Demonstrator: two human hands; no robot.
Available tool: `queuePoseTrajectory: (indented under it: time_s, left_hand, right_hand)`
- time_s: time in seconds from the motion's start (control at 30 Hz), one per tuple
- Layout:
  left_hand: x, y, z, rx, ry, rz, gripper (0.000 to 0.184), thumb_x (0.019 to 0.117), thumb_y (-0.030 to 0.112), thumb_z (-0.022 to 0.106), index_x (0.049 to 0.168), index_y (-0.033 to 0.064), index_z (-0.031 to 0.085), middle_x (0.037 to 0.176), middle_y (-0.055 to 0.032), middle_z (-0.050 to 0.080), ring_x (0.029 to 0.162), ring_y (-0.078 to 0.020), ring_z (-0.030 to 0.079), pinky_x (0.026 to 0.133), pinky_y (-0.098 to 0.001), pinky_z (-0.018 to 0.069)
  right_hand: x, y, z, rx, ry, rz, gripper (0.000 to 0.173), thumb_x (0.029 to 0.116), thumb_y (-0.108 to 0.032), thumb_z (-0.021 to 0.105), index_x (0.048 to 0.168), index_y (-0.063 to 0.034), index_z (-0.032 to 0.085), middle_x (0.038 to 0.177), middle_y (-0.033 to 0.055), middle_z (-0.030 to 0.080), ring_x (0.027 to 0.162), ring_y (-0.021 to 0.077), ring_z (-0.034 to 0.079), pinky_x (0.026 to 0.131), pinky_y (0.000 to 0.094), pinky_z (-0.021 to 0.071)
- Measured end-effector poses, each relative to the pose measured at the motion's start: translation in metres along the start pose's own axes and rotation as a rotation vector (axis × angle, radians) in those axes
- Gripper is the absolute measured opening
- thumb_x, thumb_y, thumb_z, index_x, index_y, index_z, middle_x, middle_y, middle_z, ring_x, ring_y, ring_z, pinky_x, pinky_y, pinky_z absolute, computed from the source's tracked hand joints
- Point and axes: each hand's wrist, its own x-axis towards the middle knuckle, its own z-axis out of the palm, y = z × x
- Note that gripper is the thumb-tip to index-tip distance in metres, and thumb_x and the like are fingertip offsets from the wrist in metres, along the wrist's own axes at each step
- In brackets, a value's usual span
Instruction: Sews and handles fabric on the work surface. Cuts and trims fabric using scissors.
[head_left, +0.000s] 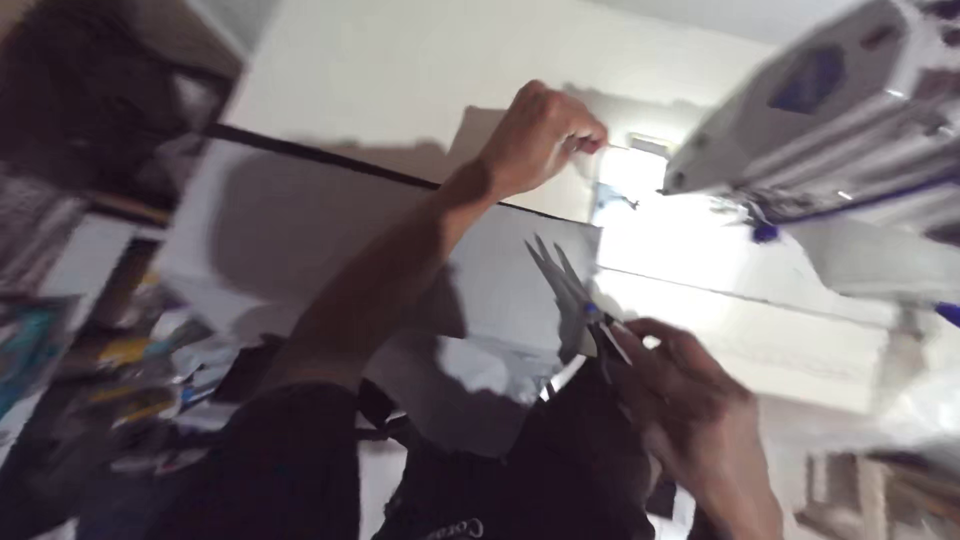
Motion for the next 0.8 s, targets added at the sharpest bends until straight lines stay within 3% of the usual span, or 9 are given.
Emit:
queuePoseTrajectory:
  time_s: [0.1,0.23,0.33,0.4,0.5,0.57,0.63,0.73,0.8]
  left_hand:
    - [-0.005,-0.003,-0.072,0.243,-0.019,-0.446,0.023,0.1022,0.005,0.055,0.106,0.0074,0.078,0.099,-0.0101,0.075,0.098,-0.0225,0.068,0.098,-0.0430,0.0479]
    - [-0.055,-0.088,-0.176,0.509,-0.015,-0.672,0.023,0.1011,0.016,0.059,0.115,0.0094,0.077,0.114,-0.0135,0.074,0.113,-0.0304,0.067,0.108,-0.0512,0.0466]
    - [-0.104,-0.142,-0.252,0.666,-0.025,-0.917,0.025,0.1008,0.012,0.058,0.119,0.0049,0.074,0.120,-0.0210,0.070,0.119,-0.0388,0.063,0.108,-0.0566,0.0448]
    - [-0.121,-0.152,-0.269,0.728,-0.107,-0.991,0.034,0.0988,0.006,0.058,0.131,-0.0012,0.065,0.133,-0.0291,0.061,0.129,-0.0484,0.054,0.110,-0.0633,0.0403]
    - [-0.109,-0.123,-0.207,0.610,-0.373,-0.744,0.055,0.1035,0.026,0.060,0.151,0.0028,0.047,0.158,-0.0245,0.042,0.145,-0.0429,0.041,0.119,-0.0594,0.0324]
    - [-0.106,-0.075,-0.130,0.441,-0.466,-0.400,0.051,0.1010,0.041,0.062,0.140,0.0080,0.061,0.146,-0.0162,0.057,0.138,-0.0328,0.053,0.115,-0.0490,0.0408]
    - [-0.109,-0.043,-0.056,0.256,-0.400,-0.082,0.052,0.0946,0.052,0.064,0.125,0.0114,0.072,0.140,-0.0111,0.064,0.136,-0.0311,0.055,0.115,-0.0488,0.0420]
    - [-0.077,0.009,-0.007,0.162,-0.593,-0.088,0.048,0.0990,0.051,0.060,0.131,0.0154,0.067,0.150,-0.0042,0.055,0.147,-0.0277,0.040,0.121,-0.0498,0.0301]
    - [-0.058,0.028,0.011,0.148,-0.625,-0.100,0.044,0.0975,0.045,0.065,0.128,0.0149,0.069,0.147,-0.0032,0.058,0.145,-0.0259,0.043,0.121,-0.0470,0.0312]
  right_hand:
    - [-0.005,0.005,0.028,0.023,-0.076,-0.058,0.030,0.0954,-0.019,0.059,0.117,-0.0151,0.079,0.116,0.0117,0.072,0.079,0.0193,0.067,0.065,0.0381,0.0525]
    - [-0.008,0.020,0.026,0.110,-0.165,0.003,0.026,0.0958,-0.010,0.063,0.116,-0.0112,0.079,0.117,0.0154,0.073,0.090,0.0211,0.072,0.075,0.0363,0.0588]
    - [-0.002,0.022,0.025,0.163,-0.219,-0.001,0.023,0.0976,-0.010,0.064,0.115,-0.0086,0.079,0.116,0.0170,0.073,0.096,0.0223,0.072,0.079,0.0362,0.0594]
    - [0.003,0.021,0.025,0.195,-0.242,-0.009,0.023,0.0974,-0.008,0.064,0.115,-0.0080,0.079,0.116,0.0174,0.073,0.097,0.0217,0.072,0.080,0.0353,0.0597]
    - [0.002,0.027,0.023,0.153,-0.212,-0.024,0.027,0.0961,-0.009,0.062,0.117,-0.0109,0.079,0.118,0.0165,0.072,0.089,0.0209,0.072,0.073,0.0351,0.0587]
    - [-0.005,0.033,0.018,0.074,-0.109,0.015,0.024,0.0967,-0.011,0.064,0.115,-0.0102,0.079,0.117,0.0184,0.072,0.084,0.0215,0.071,0.072,0.0358,0.0579]
    - [-0.011,0.045,0.010,-0.046,0.054,0.117,0.020,0.0956,-0.006,0.066,0.110,-0.0042,0.079,0.115,0.0238,0.071,0.084,0.0240,0.071,0.075,0.0352,0.0597]
    - [-0.029,0.076,-0.009,-0.272,0.138,0.258,0.022,0.0953,-0.003,0.062,0.111,-0.0025,0.079,0.118,0.0253,0.070,0.101,0.0368,0.071,0.085,0.0484,0.0587]
    - [-0.039,0.098,-0.023,-0.387,0.113,0.284,0.025,0.0963,-0.003,0.059,0.111,-0.0057,0.079,0.121,0.0224,0.071,0.106,0.0451,0.069,0.084,0.0612,0.0553]
